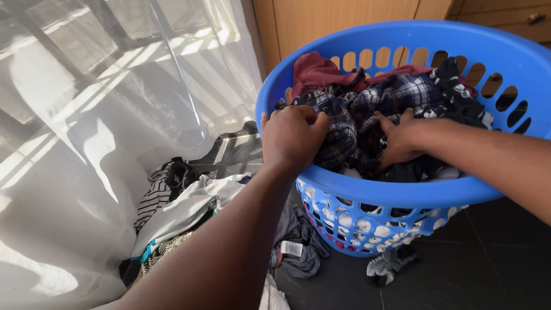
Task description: The person picks up various clothes and towels from a pile on the floor and places them into a blue laundry basket. The person handles items one at a time, including shirts, pants, and towels, and continues until the basket is full.
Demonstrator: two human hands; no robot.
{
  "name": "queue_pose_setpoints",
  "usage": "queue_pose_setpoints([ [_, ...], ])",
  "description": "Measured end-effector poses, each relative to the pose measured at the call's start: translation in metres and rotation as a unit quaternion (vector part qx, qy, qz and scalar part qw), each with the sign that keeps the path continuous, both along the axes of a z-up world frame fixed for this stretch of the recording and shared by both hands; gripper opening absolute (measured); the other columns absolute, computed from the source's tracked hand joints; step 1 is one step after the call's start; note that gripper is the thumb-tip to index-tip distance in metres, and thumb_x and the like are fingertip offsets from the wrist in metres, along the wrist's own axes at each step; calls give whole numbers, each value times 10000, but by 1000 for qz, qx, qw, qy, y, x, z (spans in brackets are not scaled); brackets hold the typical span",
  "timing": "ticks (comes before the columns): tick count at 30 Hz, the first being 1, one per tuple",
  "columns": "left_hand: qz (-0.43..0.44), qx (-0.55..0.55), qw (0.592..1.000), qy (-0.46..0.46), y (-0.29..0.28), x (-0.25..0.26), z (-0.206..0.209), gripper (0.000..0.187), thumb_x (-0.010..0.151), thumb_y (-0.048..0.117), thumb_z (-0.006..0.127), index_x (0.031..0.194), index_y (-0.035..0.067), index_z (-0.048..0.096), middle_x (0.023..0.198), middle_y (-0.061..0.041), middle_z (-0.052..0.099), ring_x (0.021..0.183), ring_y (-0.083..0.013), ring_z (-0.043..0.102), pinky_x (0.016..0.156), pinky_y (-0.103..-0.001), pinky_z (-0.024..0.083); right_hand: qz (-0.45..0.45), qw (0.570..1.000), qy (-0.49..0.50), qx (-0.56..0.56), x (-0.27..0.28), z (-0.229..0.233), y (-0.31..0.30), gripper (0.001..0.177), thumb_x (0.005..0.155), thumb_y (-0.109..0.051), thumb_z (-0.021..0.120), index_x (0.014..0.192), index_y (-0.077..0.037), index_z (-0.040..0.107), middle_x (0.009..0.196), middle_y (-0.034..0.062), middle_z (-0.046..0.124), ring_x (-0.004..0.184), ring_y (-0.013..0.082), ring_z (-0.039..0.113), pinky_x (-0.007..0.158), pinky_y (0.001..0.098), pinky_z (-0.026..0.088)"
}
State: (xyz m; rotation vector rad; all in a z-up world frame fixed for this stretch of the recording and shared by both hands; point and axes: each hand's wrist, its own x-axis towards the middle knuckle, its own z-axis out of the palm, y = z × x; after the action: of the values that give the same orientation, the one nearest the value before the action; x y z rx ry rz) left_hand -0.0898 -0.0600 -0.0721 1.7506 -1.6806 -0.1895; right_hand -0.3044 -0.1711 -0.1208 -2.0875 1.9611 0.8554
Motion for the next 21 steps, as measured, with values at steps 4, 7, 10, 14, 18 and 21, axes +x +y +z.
queue_pose_setpoints([
  [4,37,-149,982,107,7,-6,-12,391,906,442,564,896,116,779,819,-137,743,807,-345,742,897,-423,502,66,993,-37,-89,-2,9,9,1288,785,-755,736,1669,-323,-94,1650,363,-14,1463,593,232,1178,700,190],
  [7,21,-55,997,54,26,-10,-19,400,890,418,539,883,126,812,867,-180,768,943,-367,734,1280,-446,268,15,995,-48,-91,2,24,32,1189,779,-701,743,1654,-451,-22,1719,208,-40,1490,647,144,1175,672,270],
  [10,-12,-155,988,-5,53,-15,-27,372,885,449,598,982,200,857,1288,-110,753,1404,-402,515,1222,-611,107,45,988,11,-150,10,39,61,1110,803,-635,755,1655,-368,96,1771,96,-119,1616,448,-20,1156,753,188],
  [14,-46,-90,993,56,74,-14,-36,543,881,508,605,1253,125,707,1568,-185,439,1527,-432,240,1201,-553,120,358,815,-133,-436,32,62,94,1026,524,-400,789,1494,-266,482,1598,148,399,1435,409,410,1061,698,341],
  [18,-96,-97,970,201,99,7,-45,629,958,462,592,1436,56,549,1611,-239,369,1522,-403,300,1185,-463,281,312,748,-478,-338,80,80,133,310,885,-73,542,1123,-115,737,1186,105,751,1136,242,719,1030,418,527],
  [21,-73,-40,956,282,138,36,-62,601,921,387,569,1422,56,546,1491,-219,540,1409,-362,495,1121,-429,405,328,700,-565,-290,141,62,183,246,871,-40,550,1006,-59,755,1016,128,768,941,264,753,861,372,579],
])
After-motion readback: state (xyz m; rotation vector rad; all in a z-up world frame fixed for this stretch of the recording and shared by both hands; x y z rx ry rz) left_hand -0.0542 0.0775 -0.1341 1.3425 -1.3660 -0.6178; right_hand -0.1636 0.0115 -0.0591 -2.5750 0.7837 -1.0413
